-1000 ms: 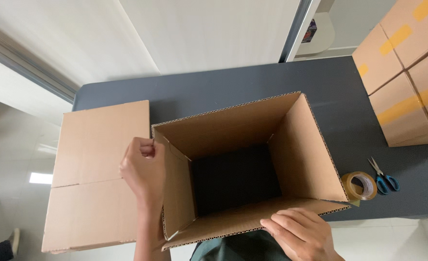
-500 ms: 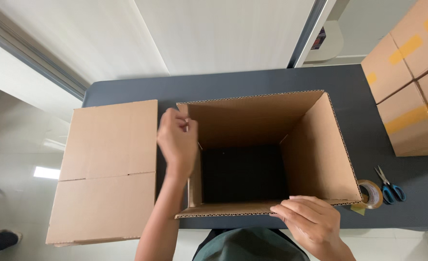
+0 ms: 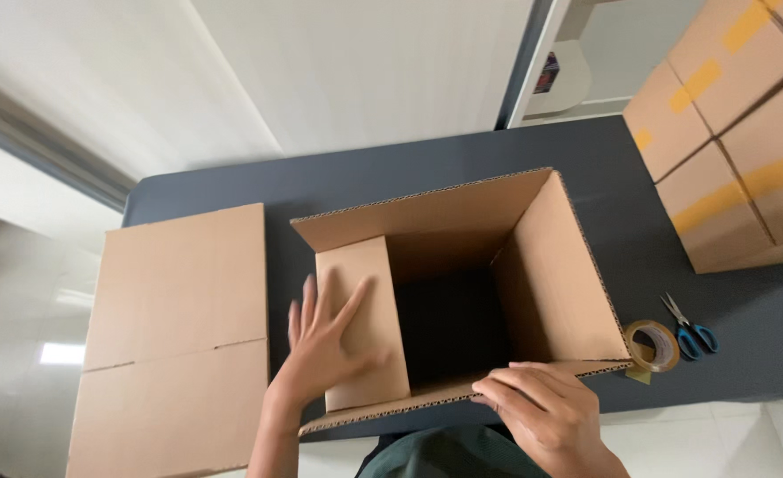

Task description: The person folds a flat cardboard piece into a box shape, applies adhesive tape across the bottom seam, and cuts the tape with scissors, repeating the process for a second cardboard piece.

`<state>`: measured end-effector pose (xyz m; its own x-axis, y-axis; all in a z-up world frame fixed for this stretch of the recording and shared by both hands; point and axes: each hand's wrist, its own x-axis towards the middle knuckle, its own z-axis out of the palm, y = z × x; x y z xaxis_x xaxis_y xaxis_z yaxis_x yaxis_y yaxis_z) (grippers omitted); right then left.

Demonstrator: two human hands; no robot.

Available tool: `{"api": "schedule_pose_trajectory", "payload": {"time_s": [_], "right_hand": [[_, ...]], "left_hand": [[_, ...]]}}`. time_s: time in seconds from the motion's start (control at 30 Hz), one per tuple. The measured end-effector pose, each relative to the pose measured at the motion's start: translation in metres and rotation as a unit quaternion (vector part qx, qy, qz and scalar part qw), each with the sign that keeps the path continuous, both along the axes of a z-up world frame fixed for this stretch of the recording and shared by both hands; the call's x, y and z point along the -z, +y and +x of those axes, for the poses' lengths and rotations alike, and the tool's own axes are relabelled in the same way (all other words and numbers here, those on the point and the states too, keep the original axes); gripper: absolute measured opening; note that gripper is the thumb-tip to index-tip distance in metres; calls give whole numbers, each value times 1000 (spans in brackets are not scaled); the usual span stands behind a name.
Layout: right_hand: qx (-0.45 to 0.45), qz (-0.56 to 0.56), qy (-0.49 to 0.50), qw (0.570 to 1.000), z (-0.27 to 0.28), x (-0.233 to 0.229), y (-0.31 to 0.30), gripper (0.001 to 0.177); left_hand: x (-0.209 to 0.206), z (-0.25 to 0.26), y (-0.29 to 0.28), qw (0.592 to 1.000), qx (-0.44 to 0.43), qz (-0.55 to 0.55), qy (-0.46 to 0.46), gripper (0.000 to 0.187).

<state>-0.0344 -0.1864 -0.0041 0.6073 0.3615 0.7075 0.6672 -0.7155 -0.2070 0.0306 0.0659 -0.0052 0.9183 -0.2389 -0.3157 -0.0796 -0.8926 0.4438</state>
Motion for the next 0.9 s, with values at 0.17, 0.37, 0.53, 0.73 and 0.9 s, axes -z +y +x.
{"api": "schedule_pose_trajectory", "payload": {"time_s": [0.17,0.37,0.53,0.73,0.9], "right_hand": [[-10,237,162,958,-4,17,-59,43],[101,398,285,866,71,40,-103,40],[-77,515,389,760,83,107,-116,60],[-166,396,355,830,80,67,-97,58],[-149,157,403,890,86,47,-69,38]], "left_hand": [[9,-7,4,983,-106,-116,96,102],[24,-7,9,980,-93,-168,56,104],[39,-2,11,980,-84,-178,18,109],[44,-2,12,982,-70,-174,3,109],[42,-5,11,981,-83,-173,-1,109]]}}
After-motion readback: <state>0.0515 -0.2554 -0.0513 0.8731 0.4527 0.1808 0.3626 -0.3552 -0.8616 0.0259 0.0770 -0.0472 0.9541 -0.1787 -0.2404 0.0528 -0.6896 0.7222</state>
